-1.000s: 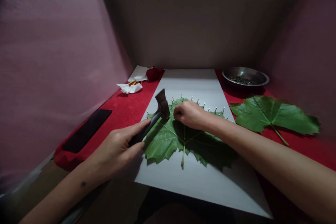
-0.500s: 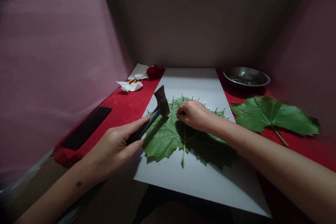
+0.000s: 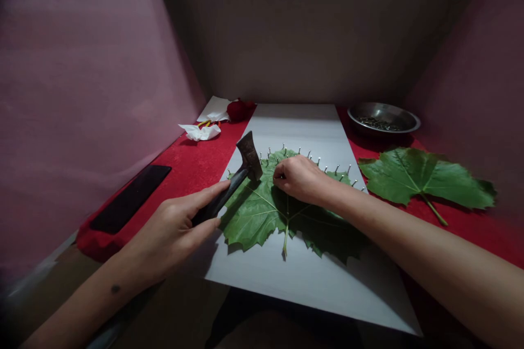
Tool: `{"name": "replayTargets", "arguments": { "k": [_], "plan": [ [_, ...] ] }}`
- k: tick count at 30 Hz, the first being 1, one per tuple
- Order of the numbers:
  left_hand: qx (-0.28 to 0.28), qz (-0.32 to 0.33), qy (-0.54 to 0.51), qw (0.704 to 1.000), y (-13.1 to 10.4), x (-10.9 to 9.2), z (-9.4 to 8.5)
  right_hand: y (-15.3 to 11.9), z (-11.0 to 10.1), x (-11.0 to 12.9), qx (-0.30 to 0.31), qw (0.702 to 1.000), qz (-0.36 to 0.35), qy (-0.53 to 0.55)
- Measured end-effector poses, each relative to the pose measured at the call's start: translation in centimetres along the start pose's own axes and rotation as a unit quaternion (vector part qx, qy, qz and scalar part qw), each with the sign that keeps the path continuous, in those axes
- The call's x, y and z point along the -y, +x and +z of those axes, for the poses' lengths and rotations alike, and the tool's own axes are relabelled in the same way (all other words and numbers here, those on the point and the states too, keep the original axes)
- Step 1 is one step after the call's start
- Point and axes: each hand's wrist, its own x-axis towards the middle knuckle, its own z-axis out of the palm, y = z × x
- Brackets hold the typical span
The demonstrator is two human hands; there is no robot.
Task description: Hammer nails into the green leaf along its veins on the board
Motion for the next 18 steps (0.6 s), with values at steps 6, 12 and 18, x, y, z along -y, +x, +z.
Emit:
{"name": "replayTargets", "arguments": {
  "k": [6,12,18],
  "plan": [
    [0.003,-0.009,0.000,1.000,-0.06,-0.06,0.06,-0.04,-0.11,0.18,0.002,1.000,0.003,-0.013],
    [0.001,0.001,-0.012,1.000,-0.25,-0.18,-0.04,0.06,-0.13,0.39,0.004,1.000,-0.003,-0.022],
    [0.003,-0.010,-0.015,1.000,-0.05,-0.31,-0.12,-0.01,-0.10,0.14,0.003,1.000,-0.008,-0.013]
  ]
}}
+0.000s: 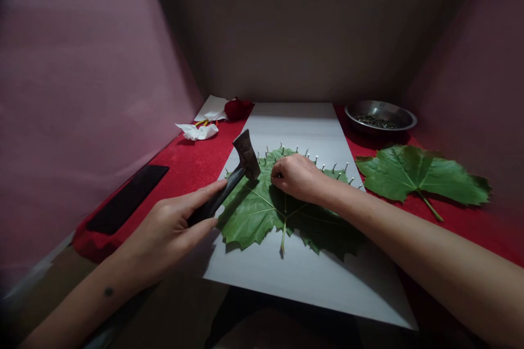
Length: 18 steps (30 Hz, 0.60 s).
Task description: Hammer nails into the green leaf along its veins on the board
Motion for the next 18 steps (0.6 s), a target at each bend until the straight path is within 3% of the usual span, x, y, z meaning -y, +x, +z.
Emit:
{"name": "replayTargets", "arguments": {
  "k": [12,18],
  "plan": [
    [-0.013,-0.012,-0.024,1.000,-0.4,-0.1,-0.5,0.1,0.3,0.1,-0.011,1.000,0.013,-0.019],
    [0.008,-0.003,-0.045,0.999,-0.8,-1.1,-0.9,0.1,0.2,0.3,-0.002,1.000,0.026,0.010]
  ]
}}
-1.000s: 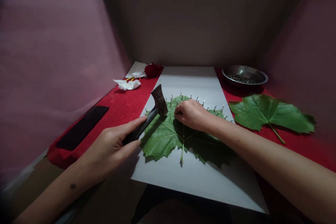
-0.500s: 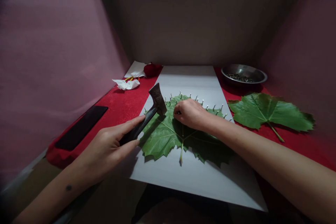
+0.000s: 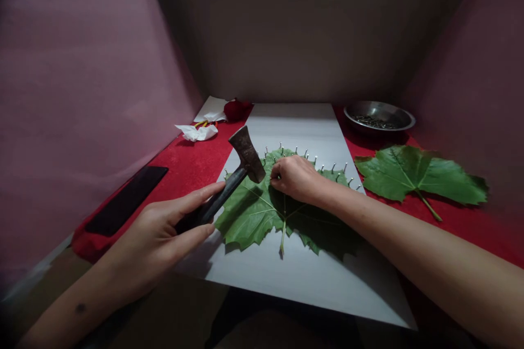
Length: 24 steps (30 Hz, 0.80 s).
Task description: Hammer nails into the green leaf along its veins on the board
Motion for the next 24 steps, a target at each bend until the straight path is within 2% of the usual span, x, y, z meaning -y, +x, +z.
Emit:
{"name": "replayTargets", "arguments": {
  "k": [3,7,13,19,24],
  "plan": [
    [0.006,0.029,0.003,1.000,-0.4,-0.7,0.1,0.0,0.1,0.0,-0.003,1.000,-0.002,0.006],
    [-0.017,0.065,0.025,0.997,-0.2,-1.0,0.7,-0.1,0.1,0.1,-0.006,1.000,0.009,0.016],
    [0.021,0.055,0.025,0.998,0.6,-0.9,0.6,-0.2,0.0,0.2,-0.003,1.000,-0.001,0.020],
    [-0.042,0.088,0.035,0.995,0.5,-1.4,0.1,0.1,0.3,0.0,-0.014,1.000,0.015,-0.019],
    [0.023,0.073,0.061,0.995,1.1,-0.8,0.4,0.2,0.4,-0.1,-0.011,0.999,0.001,-0.035]
  ]
}}
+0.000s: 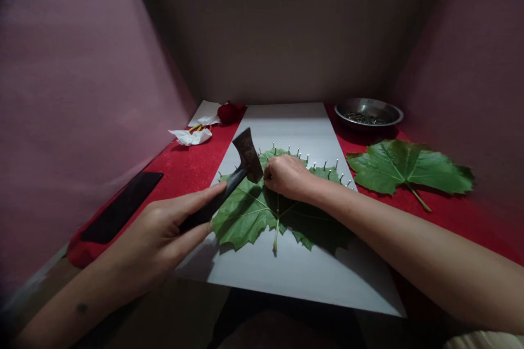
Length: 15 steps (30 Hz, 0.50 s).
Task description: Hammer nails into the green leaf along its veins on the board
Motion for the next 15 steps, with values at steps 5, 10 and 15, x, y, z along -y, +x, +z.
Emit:
{"name": "replayTargets", "arguments": {
  "k": [5,10,15],
  "plan": [
    [-0.045,-0.005,-0.011,0.999,-0.6,0.0,-0.9,0.0,-0.2,0.2,0.007,1.000,0.005,-0.007],
    [-0.046,0.000,-0.011,0.999,-1.1,-0.3,-0.9,0.0,-0.5,-0.3,0.020,1.000,-0.014,0.009],
    [-0.038,-0.025,0.000,0.999,-1.2,0.1,-0.7,-1.7,-1.4,-0.6,-0.048,0.997,-0.052,0.015]
  ]
}}
